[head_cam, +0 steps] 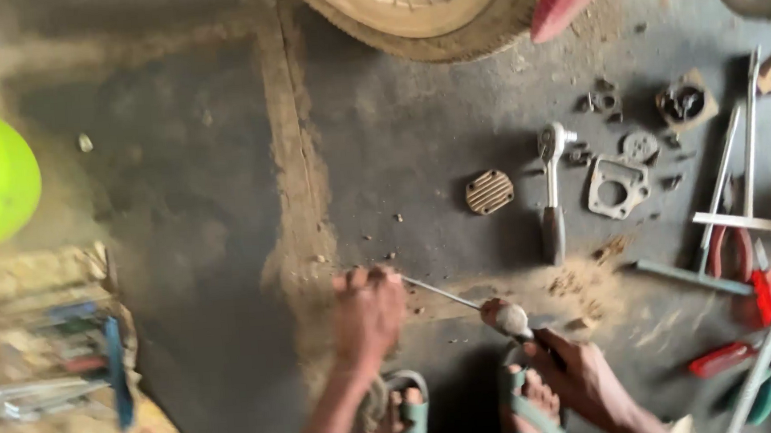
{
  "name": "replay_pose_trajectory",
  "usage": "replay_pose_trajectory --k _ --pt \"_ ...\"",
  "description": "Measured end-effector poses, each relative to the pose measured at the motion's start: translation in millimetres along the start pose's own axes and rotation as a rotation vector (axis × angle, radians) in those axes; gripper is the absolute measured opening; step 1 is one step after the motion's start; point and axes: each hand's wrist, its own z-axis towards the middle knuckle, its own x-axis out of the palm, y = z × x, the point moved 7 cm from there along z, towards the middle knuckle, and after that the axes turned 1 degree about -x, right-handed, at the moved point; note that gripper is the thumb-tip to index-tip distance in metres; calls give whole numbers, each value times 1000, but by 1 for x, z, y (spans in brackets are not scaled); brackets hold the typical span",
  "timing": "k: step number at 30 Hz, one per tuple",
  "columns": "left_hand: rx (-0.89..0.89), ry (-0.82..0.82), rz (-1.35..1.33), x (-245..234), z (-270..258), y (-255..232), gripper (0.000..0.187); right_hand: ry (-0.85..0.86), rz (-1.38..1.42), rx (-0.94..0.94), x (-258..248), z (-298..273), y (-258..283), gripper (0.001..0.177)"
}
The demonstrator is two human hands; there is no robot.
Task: The person kneels on the workshop floor cleaning and working over a motorcycle engine cylinder head. They wipe parts with a cloth, fit a piece into the cylinder head, tap it with a hammer, tighten it with a wrench, and file the assembly by hand.
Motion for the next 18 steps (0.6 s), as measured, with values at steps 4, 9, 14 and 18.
replay_pose_trajectory --k 4,9,14,18 --pt "24 -93 187 7 -40 13 30 -85 122 169 -28 -15 11 26" --pt "-226 120 -102 21 -27 27 29 -244 272 -450 -34 -39 30 41" --pt "-283 135 -157 22 -14 29 31 -68 898 -74 25 7 -19 27" --pt "-337 236 -89 35 -17 38 34 9 -16 43 40 44 -8 25"
